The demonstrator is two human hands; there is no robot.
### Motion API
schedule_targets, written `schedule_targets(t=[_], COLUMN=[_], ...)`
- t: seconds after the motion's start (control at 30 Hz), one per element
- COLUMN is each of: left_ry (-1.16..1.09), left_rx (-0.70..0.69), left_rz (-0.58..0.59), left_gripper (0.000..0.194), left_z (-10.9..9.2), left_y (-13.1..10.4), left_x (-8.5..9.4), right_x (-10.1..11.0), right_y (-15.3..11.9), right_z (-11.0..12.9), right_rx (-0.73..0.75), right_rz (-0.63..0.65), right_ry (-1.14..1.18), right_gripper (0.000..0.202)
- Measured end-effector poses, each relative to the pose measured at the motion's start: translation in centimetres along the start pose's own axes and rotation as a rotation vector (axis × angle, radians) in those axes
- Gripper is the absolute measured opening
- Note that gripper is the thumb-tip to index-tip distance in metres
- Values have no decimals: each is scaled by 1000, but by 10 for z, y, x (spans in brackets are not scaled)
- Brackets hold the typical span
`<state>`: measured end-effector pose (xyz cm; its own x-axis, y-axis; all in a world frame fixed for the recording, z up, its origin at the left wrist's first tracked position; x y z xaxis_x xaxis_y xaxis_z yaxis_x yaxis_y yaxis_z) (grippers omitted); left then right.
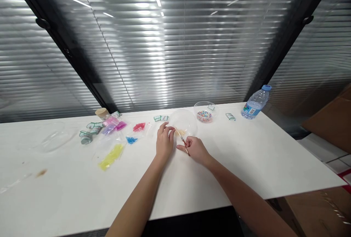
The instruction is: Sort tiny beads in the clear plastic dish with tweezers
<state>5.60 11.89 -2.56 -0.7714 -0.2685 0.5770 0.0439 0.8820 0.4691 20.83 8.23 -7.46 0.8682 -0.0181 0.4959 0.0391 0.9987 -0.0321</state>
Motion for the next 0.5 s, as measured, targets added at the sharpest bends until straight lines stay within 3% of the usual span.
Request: schedule_targets(t=[0.23, 0.5], left_ry=[-19, -33], left_rx=[17, 31], left_rz=[4, 16], left_gripper=[18, 18], left_z=[-2, -1], left_y=[-2, -1], left_x=[-2, -3], right_x=[-3, 1], right_y=[-2, -2], right_z=[3, 7], right_rx=[-18, 1], right_rz=[60, 27], right_ry=[81, 71], right_gripper=[46, 52])
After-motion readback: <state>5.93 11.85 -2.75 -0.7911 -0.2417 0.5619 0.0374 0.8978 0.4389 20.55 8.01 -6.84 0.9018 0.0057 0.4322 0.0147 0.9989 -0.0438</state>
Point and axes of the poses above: each hand's wrist, its own y-axis towards the middle knuckle, its own x-axis out of the back of the hand, z = x × y, the point moved 8 cm from there along y, towards the middle knuckle
